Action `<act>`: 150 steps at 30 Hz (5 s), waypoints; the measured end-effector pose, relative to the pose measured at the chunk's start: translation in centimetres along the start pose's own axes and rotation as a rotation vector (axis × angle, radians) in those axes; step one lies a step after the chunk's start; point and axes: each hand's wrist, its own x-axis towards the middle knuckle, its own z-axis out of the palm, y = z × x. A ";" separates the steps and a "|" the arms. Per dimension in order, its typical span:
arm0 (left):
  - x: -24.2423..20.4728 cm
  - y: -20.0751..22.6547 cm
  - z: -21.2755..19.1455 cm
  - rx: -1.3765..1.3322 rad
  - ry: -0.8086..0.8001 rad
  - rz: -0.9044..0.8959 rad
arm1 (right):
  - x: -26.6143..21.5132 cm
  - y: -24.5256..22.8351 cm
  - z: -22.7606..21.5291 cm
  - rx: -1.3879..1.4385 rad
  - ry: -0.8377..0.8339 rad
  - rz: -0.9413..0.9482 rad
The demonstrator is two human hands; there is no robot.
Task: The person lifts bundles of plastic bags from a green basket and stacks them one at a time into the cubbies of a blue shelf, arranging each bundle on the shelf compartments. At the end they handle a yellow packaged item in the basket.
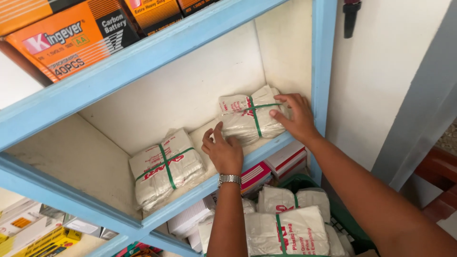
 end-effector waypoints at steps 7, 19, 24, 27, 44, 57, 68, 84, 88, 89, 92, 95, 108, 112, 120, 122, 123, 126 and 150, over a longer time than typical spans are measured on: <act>0.2 1.1 -1.4 -0.104 -0.119 -0.102 | 1.4 1.5 0.4 -0.226 -0.322 0.087; -0.3 3.3 -3.4 -0.252 -0.218 -0.041 | 0.7 2.9 2.2 -0.276 -0.056 0.035; -0.6 3.4 -3.7 -0.368 -0.274 0.031 | 0.9 2.0 2.7 -0.437 0.032 0.074; -0.6 3.9 -4.0 -0.313 -0.190 -0.002 | 0.9 3.6 2.9 -0.478 -0.097 0.092; 0.7 -2.0 -0.3 -0.199 -0.078 -0.202 | 1.8 0.9 -0.4 0.056 -0.428 0.329; 1.2 -0.6 -0.7 -0.207 -0.016 -0.142 | 1.1 3.4 0.0 0.187 -0.318 0.065; 2.3 -2.7 0.5 -0.571 0.003 -0.553 | -6.0 -10.2 2.4 -0.049 -0.321 -0.115; 1.1 -0.2 0.1 -0.557 -0.309 -0.132 | -2.2 1.4 -1.8 -0.428 -0.244 -0.089; 0.4 -0.1 0.9 -0.309 -0.389 -0.050 | -3.4 -1.4 -0.7 -0.473 -0.184 -0.224; 0.4 -0.1 0.7 -0.287 -0.362 0.029 | -3.6 -2.1 -0.3 -0.417 -0.182 -0.211; 0.5 0.6 -0.2 -0.264 -0.350 0.095 | -4.4 -4.2 1.5 -0.317 -0.210 -0.255; 0.4 0.2 0.3 -0.336 -0.251 0.116 | -4.8 -7.1 3.7 -0.170 -0.302 -0.284; -1.6 -10.3 -12.6 0.633 0.016 -0.134 | -5.8 -11.8 10.3 0.200 -0.599 -0.012; -1.9 -11.7 -16.0 0.552 -0.133 -0.265 | -6.3 -12.4 11.9 0.119 -0.702 -0.268; -2.4 -11.8 -15.7 0.429 -0.134 -0.062 | -7.8 -10.9 12.5 -0.285 -0.805 -0.301; -2.5 -11.4 -15.2 0.407 -0.128 -0.002 | -8.0 -10.6 11.8 -0.295 -0.777 -0.274; -2.6 -11.1 -14.8 0.386 -0.124 0.056 | -8.2 -10.3 11.2 -0.304 -0.752 -0.246; -2.4 -9.4 -13.7 0.420 -0.146 0.113 | -8.3 -9.9 9.5 -0.289 -0.726 -0.139; -1.6 -9.8 -12.1 0.128 -0.196 0.031 | -10.5 -9.5 7.2 -0.380 -0.332 -0.324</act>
